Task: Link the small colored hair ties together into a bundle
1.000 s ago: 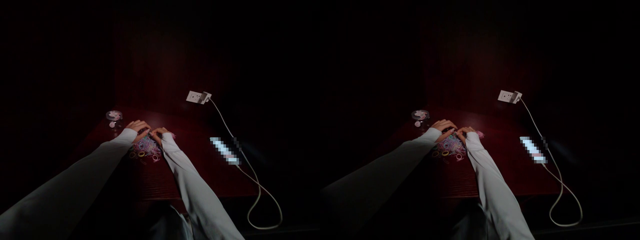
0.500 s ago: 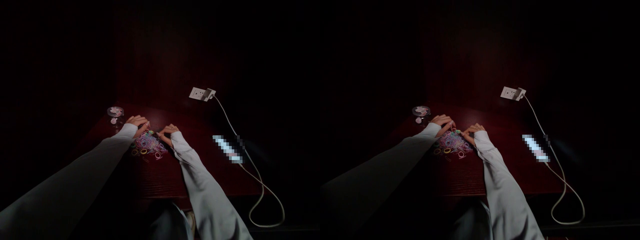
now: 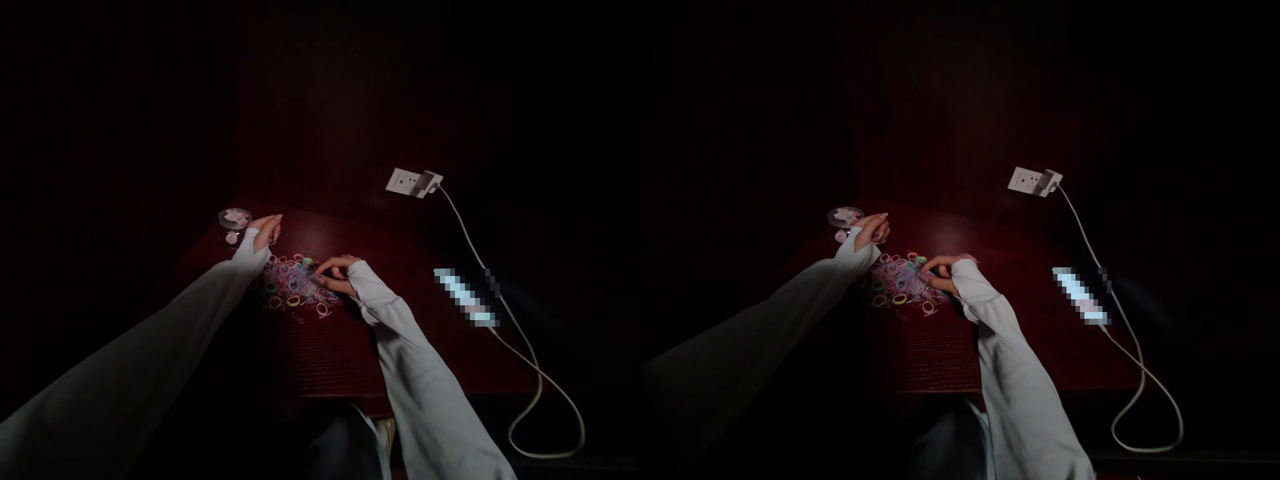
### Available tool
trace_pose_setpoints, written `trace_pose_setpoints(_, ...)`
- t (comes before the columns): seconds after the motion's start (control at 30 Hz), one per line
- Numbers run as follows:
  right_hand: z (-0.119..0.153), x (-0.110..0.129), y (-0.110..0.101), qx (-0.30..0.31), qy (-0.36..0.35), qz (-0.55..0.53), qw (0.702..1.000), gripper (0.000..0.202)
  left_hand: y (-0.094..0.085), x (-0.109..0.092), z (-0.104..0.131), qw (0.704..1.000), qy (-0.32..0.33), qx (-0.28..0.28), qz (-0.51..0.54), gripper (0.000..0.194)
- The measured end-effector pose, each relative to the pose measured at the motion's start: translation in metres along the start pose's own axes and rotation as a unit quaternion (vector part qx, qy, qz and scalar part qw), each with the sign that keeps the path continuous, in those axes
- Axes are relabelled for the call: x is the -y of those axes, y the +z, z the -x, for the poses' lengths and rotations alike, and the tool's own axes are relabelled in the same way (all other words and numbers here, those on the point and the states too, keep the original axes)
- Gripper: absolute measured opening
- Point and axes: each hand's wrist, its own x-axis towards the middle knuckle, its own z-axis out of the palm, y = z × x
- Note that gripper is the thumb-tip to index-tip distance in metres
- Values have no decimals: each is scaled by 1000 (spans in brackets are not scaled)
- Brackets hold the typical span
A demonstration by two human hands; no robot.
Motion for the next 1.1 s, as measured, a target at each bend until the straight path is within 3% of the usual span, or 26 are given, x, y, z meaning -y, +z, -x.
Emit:
trace_pose_setpoints(0.2, -4, -2, 22, 53, -58, 6, 997, 30, 3, -3, 0, 999, -5, -12, -43, 52)
trace_pose_setpoints(0.57, -13, -10, 30, 39, -143, 140, 979, 10, 7, -10, 5, 998, 4, 14, -55, 46)
trace_pose_setpoints(0.93, -12, -10, 23, 6, -91, 94, 991, 12, 6, -6, 6, 998, 1, 36, -60, 51)
trace_pose_setpoints(1.1, -11, -10, 17, -27, -74, 120, 990, 14, 6, -9, 7, 996, 18, 51, -74, 51)
